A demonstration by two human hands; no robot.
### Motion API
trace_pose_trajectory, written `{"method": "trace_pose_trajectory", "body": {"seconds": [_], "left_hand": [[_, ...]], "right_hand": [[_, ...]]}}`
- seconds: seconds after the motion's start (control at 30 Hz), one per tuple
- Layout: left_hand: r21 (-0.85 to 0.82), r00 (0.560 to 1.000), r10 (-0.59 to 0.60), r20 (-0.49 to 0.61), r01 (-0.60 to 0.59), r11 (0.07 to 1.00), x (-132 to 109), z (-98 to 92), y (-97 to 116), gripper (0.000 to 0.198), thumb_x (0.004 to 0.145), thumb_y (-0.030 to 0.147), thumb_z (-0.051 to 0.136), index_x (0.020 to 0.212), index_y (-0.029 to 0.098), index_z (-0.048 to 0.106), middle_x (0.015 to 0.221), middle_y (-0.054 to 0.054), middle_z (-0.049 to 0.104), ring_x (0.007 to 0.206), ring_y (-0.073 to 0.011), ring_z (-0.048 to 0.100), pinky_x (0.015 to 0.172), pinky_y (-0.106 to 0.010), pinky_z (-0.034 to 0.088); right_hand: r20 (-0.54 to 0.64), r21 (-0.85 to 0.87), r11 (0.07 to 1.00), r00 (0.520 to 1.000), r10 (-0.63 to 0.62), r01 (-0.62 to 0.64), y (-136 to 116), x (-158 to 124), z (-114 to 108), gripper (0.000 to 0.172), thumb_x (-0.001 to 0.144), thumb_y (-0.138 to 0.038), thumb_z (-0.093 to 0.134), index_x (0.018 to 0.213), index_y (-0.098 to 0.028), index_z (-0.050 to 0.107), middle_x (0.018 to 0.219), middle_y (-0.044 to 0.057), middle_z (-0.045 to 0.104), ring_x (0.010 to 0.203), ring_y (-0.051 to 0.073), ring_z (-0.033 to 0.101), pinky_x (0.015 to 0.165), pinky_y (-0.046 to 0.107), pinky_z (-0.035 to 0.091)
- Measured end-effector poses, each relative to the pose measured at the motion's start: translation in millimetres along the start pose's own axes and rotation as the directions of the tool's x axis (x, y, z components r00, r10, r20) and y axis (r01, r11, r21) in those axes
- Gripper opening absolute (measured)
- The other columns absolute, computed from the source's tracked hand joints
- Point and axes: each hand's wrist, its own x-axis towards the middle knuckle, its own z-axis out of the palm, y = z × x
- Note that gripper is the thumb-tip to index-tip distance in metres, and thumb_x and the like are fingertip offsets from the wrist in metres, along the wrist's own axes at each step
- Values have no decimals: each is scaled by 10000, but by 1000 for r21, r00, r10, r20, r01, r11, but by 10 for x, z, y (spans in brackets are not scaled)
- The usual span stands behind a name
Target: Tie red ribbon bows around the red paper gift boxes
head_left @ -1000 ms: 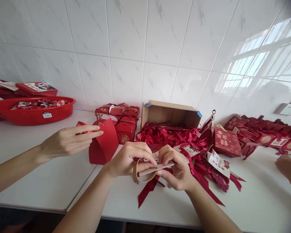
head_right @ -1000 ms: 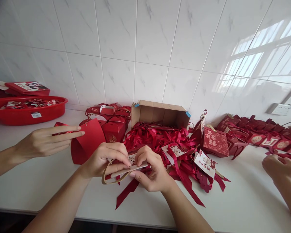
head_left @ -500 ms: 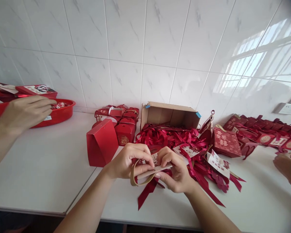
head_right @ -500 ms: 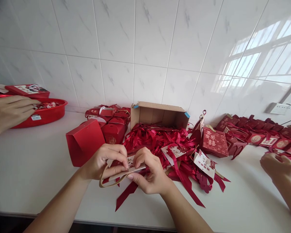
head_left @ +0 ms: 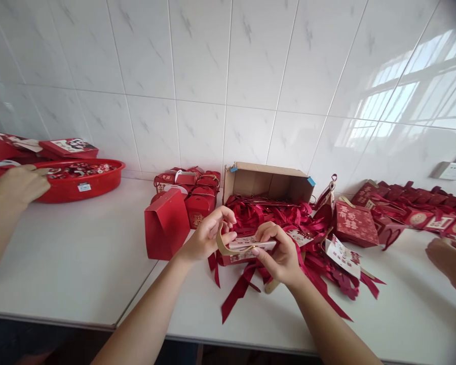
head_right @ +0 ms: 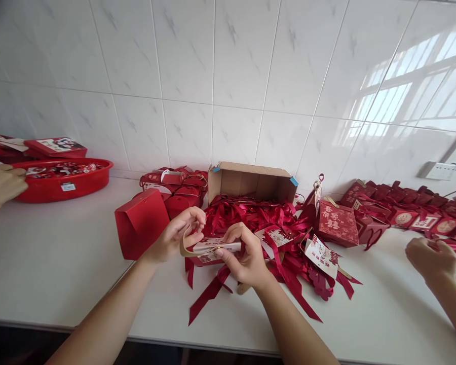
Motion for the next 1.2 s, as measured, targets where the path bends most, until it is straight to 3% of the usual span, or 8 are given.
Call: {"method": "trace_pose_trajectory", "body": {"seconds": [0.13,0.3,0.47,0.67,0.87,1.03,1.1,1.2], "left_hand": [[-18,986,36,-161,-39,999,21,15,-87,197,808,264,658,818,200,473,785,32,404,665,-93,386,620,-213,367],[-53,913,18,-408,-44,998,76,25,-143,310,748,254,731,868,216,449,785,47,443,660,-79,457,595,-186,405],[92,847,158,-508,-129,987,80,43,-192,369,720,226,764,909,231,447,811,52,496,630,-67,517,550,-167,441],[524,810,472,-348,-250,814,32,15,-219,40,824,174,653,829,192,618,805,-3,569,656,-93,570,565,-197,487],[652,844,526,-103,-342,676,-3,92,-218,271,817,160,633,1079,228,622,923,-44,598,748,-136,598,647,-251,524],[674,791,603,-105,-389,628,15,205,-290,559,759,178,661,1246,206,388,1141,-130,508,1044,-252,554,799,-384,534],[701,756,644,-120,-394,594,21,224,-320,430,769,140,639,1130,210,416,1154,-128,485,1100,-264,529,862,-428,513],[769,769,620,-155,-301,565,16,218,-337,180,814,116,573,936,211,480,1135,-110,498,1048,-239,547,851,-404,508]], "right_hand": [[-65,-86,996,998,-10,4,51,7,-12,187,803,-144,647,846,-220,481,812,12,529,767,160,518,672,307,427],[-175,-216,976,985,-3,-35,123,16,-31,163,809,-161,642,828,-212,489,797,10,526,753,154,523,666,302,433],[-240,-288,952,970,34,-105,151,14,-15,159,816,-205,641,814,-209,481,786,5,530,709,143,517,633,287,428],[-317,-342,925,947,54,-167,129,29,1,175,817,-257,643,786,-206,479,747,-3,529,649,133,498,577,271,412],[-405,-359,906,912,66,-225,156,38,-19,183,813,-295,649,784,-204,493,728,-7,542,625,133,506,553,263,412],[-455,-368,896,889,60,-249,173,39,-38,188,807,-309,655,791,-203,501,725,-8,548,635,141,518,568,270,423],[-462,-371,895,885,55,-249,173,41,-42,190,806,-311,656,790,-203,501,723,-8,549,638,141,518,564,268,422],[-453,-371,897,890,51,-240,171,41,-37,185,807,-301,655,793,-204,497,721,-9,547,637,140,517,558,267,420]]}}
